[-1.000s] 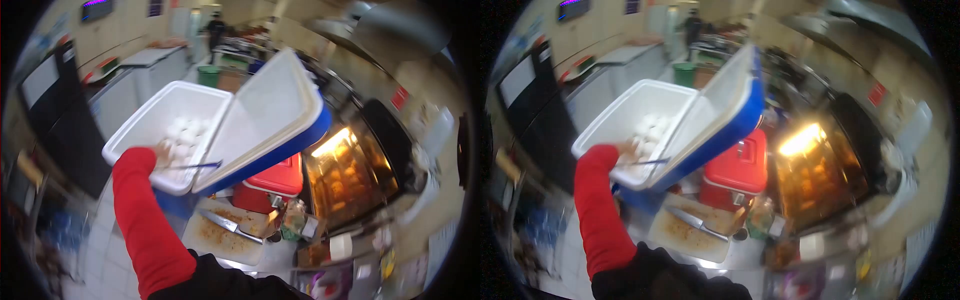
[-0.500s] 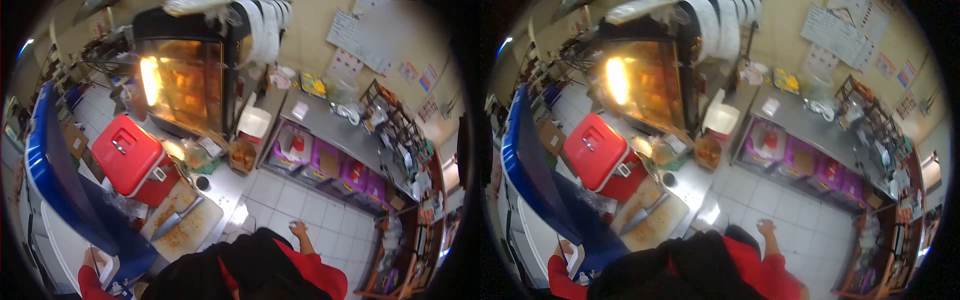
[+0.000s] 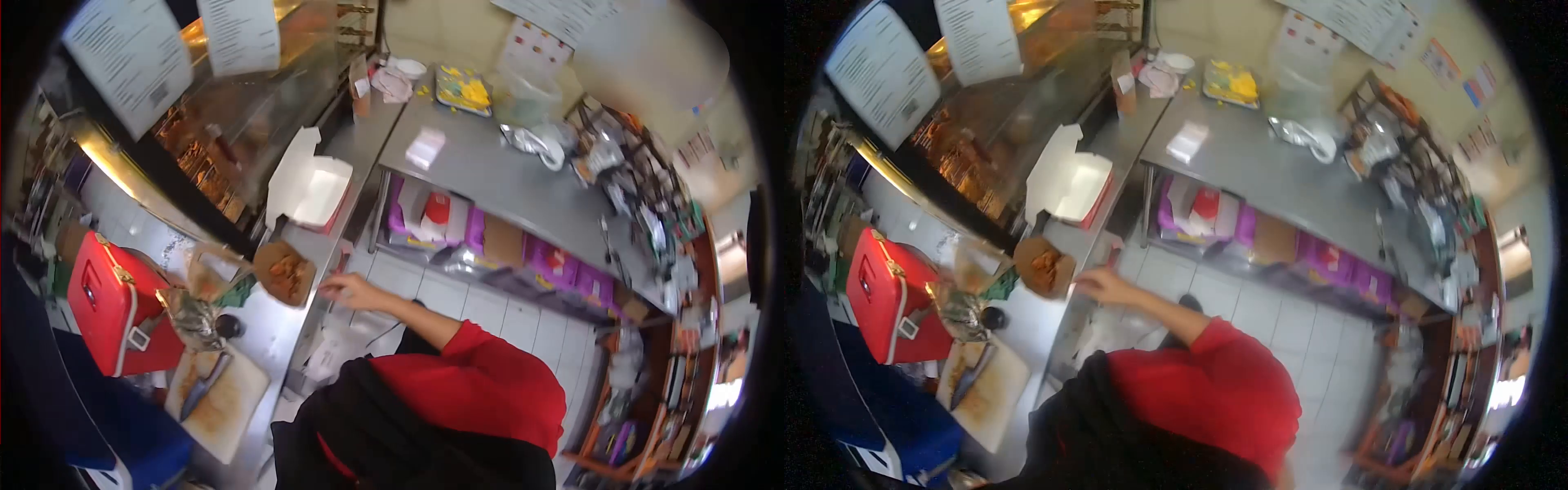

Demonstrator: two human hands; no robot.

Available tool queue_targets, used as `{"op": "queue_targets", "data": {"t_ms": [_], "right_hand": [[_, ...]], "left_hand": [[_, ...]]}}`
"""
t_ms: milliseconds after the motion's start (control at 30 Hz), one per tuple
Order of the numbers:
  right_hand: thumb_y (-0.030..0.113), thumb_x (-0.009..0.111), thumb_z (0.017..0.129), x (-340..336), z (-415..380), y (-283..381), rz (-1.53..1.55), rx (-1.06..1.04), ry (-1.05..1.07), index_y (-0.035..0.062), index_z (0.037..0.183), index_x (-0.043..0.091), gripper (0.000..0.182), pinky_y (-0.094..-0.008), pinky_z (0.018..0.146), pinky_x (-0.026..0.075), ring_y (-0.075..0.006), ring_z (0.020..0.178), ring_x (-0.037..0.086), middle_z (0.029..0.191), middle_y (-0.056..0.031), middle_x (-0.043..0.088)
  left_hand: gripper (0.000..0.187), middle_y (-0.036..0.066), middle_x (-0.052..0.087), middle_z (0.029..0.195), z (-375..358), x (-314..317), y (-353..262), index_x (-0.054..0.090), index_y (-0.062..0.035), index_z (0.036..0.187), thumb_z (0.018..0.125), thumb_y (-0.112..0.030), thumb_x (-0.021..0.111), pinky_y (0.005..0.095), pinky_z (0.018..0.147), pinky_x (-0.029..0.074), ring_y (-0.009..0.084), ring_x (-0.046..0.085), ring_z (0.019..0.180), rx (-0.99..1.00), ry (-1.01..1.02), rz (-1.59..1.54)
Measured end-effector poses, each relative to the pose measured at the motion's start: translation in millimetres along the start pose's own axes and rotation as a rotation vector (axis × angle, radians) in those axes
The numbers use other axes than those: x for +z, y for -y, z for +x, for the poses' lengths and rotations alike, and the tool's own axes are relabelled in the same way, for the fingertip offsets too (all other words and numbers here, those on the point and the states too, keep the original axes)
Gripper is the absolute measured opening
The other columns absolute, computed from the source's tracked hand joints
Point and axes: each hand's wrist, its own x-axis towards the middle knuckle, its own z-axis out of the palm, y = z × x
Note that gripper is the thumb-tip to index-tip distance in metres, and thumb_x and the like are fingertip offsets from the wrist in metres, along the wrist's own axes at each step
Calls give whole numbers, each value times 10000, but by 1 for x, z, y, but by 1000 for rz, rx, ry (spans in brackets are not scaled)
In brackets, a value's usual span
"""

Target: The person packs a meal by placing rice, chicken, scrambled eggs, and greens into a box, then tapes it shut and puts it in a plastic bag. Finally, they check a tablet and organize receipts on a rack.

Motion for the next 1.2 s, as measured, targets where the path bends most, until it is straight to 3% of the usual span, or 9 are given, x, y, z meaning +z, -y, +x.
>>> {"op": "queue_targets", "data": {"t_ms": [133, 200, 333, 367, 467, 633, 733, 1033, 1200], "right_hand": [[176, 598, 878, -56, 28, 111, 616, -184, 423, 108, 1423, 280, 634, -444, 1029, 328, -228, 1308, 318, 1402, -105, 339], [220, 622, 855, -64, 51, 66, -252, -488, 125, 99, 1379, 343, 606, -471, 1032, 314, -244, 1306, 310, 1390, -110, 358], [386, 635, 807, -166, 106, 44, 528, 492, 197, 115, 1229, 460, 531, -446, 819, 459, -226, 1011, 553, 1190, -93, 508], [422, 635, 801, -187, 128, 23, 636, 729, 184, 138, 1211, 472, 525, -397, 688, 525, -196, 908, 603, 1112, -74, 551], [299, 646, 822, -190, 158, 56, 211, 357, -73, 166, 1275, 440, 515, -339, 606, 516, -211, 955, 578, 1148, -74, 534], [336, 626, 830, -139, 201, -21, -494, -34, -92, 212, 1363, 361, 608, -461, 853, 454, -326, 1103, 508, 1309, -208, 415], [472, 480, 869, -105, 184, -38, -1040, 156, 349, 270, 1451, 163, 693, -650, 988, 255, -440, 1319, 238, 1448, -240, 225], [249, 559, 852, -112, 155, -39, -623, -367, -227, 127, 1326, 453, 501, -520, 1055, 218, -351, 1274, 347, 1355, -194, 394], [260, 378, 944, -78, 122, -56, -1134, -177, -81, 175, 1355, 424, 422, -600, 1068, 27, -307, 1329, 280, 1401, -137, 357]], "left_hand": [[556, 104, 381, 1355, -126, 173, 44, 311, -3, 1361, 961, -385, 365, 367, 1047, 295, 242, 365, 1262, -325, 136, -278], [561, 98, 374, 1364, -160, 274, 41, 299, 1, 1372, 976, -394, 346, 361, 1054, 288, 237, 358, 1271, -392, 291, -414], [459, 123, 449, 1297, -183, 362, -10, 390, -19, 1325, 949, -281, 416, 348, 1037, 305, 228, 421, 1218, -35, 405, -85], [417, 130, 486, 1260, -180, 357, -12, 433, -18, 1294, 931, -220, 465, 346, 1026, 317, 219, 450, 1188, 101, 418, 48], [347, 124, 572, 1147, -184, 334, 3, 512, -3, 1201, 858, -38, 550, 334, 982, 362, 194, 525, 1086, 86, 221, 35], [175, 67, 652, 956, -200, 265, 37, 595, 0, 1037, 879, -37, 530, 275, 839, 456, 153, 612, 910, -14, -190, 71], [164, 60, 650, 940, -177, 200, 39, 599, -3, 1018, 870, -33, 537, 267, 799, 460, 148, 607, 881, 65, -450, 233], [267, 134, 584, 1073, 7, 89, 3, 578, -31, 1054, 806, -110, 636, 327, 902, 399, 232, 555, 969, 349, -536, 579], [253, 129, 647, 935, 31, 94, 39, 622, -3, 1014, 802, -134, 666, 305, 732, 458, 218, 608, 855, 211, -475, 370]]}}
